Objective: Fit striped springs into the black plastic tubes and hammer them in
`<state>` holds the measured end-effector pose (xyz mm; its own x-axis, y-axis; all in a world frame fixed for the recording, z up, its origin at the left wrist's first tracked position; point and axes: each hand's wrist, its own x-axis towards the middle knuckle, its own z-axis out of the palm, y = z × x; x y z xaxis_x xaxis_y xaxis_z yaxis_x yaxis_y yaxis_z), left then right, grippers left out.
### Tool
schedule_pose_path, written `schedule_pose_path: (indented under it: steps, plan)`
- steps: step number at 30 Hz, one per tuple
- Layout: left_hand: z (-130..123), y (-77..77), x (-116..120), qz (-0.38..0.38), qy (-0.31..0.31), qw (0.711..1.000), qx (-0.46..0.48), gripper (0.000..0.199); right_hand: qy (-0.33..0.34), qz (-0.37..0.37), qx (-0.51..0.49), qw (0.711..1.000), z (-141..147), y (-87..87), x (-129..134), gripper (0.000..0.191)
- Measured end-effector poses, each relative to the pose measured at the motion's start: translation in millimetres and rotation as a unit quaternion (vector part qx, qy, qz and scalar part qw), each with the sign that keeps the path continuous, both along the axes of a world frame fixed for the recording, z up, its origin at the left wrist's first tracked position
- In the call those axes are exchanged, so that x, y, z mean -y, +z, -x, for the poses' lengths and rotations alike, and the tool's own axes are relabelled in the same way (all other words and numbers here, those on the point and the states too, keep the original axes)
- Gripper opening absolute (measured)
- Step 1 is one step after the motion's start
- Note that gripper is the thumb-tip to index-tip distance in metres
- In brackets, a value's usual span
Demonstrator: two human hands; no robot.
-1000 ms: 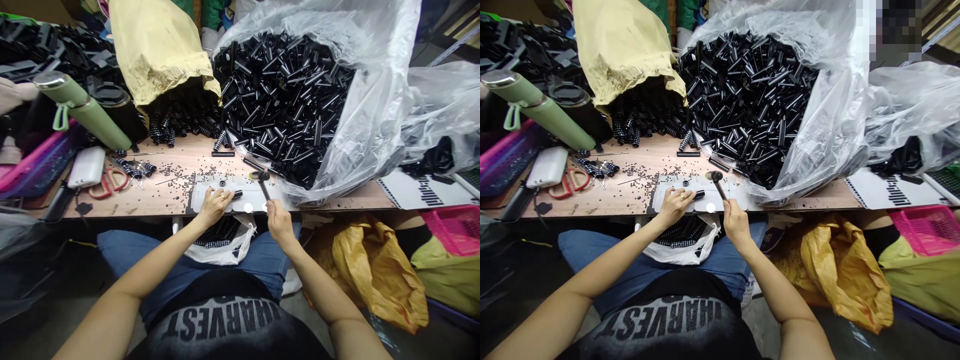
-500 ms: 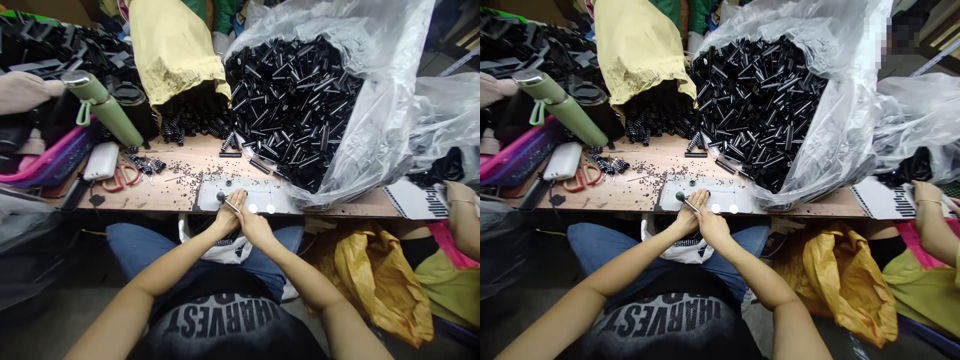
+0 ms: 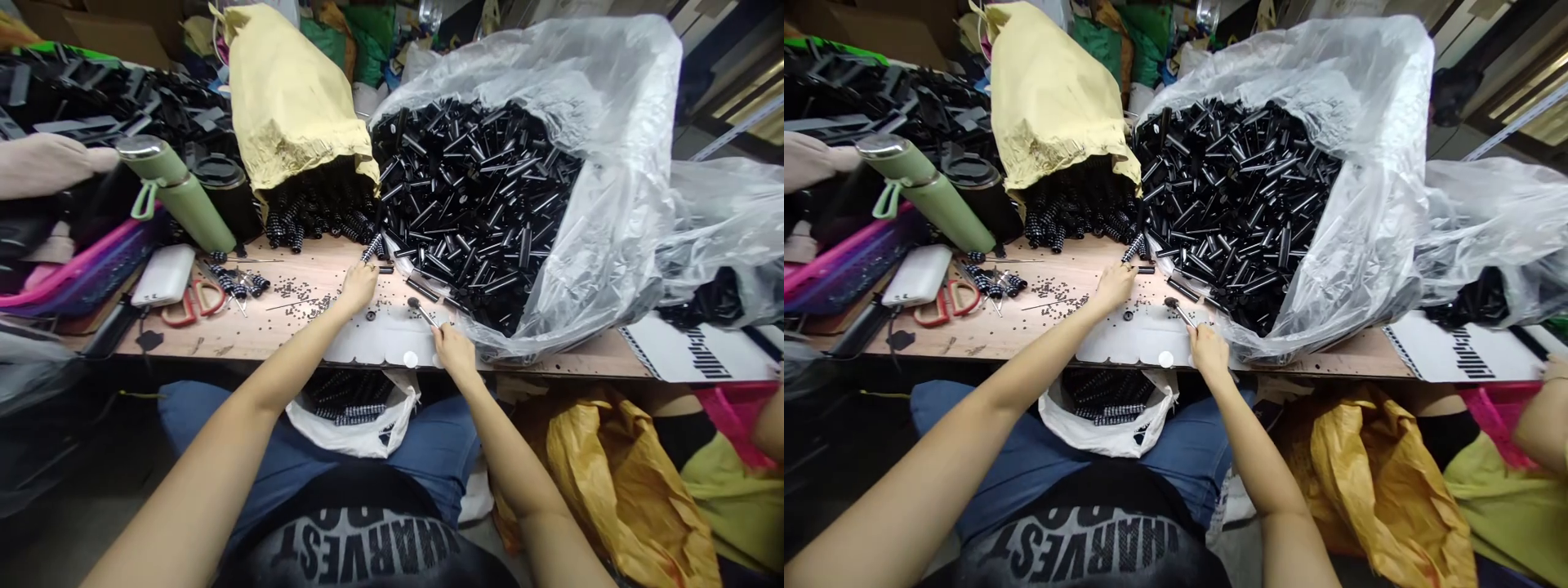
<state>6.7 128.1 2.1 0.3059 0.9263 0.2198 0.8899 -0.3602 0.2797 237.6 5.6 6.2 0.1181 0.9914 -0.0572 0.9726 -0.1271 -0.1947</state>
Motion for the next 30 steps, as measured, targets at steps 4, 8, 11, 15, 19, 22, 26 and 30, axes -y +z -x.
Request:
schedule_pose_path:
  steps: [4, 8, 11, 15, 19, 22, 26, 30]
  plan:
    - [-4, -12.4, -32, -0.008, -0.011, 1.000, 0.025, 0.025, 0.004, -0.066, -0.316, 0.947, 10, -5.2, -19, 0.037]
    - [-15, -21.9, 17, -0.159, -0.115, 0.968, 0.157, 0.023, -0.012, 0.062, -0.706, 0.705, 37, 2.8, -34, 0.057]
    - [-20, -21.8, 55, -0.288, -0.163, 0.910, 0.249, 0.019, 0.037, 0.123, -0.809, 0.574, 55, 10.0, -42, 0.064]
    - [-18, -23.8, 75, -0.297, -0.174, 0.901, 0.265, 0.023, 0.052, 0.162, -0.821, 0.545, 63, 15.6, -47, 0.069]
    - [-9, -23.5, 55, -0.211, -0.164, 0.921, 0.284, 0.027, 0.033, 0.139, -0.756, 0.639, 56, 14.3, -41, 0.083]
    - [-6, -15.3, 0, -0.134, 0.023, 0.939, 0.316, 0.037, 0.079, 0.045, -0.566, 0.819, 50, 6.4, -22, 0.093]
    - [-11, -10.1, -86, 0.013, 0.142, 0.965, 0.218, 0.052, 0.140, -0.022, -0.226, 0.964, 46, -7.9, 8, 0.105]
    - [-13, -12.6, -111, 0.089, 0.100, 0.957, 0.256, 0.066, 0.145, -0.015, -0.098, 0.984, 45, -15.1, 22, 0.108]
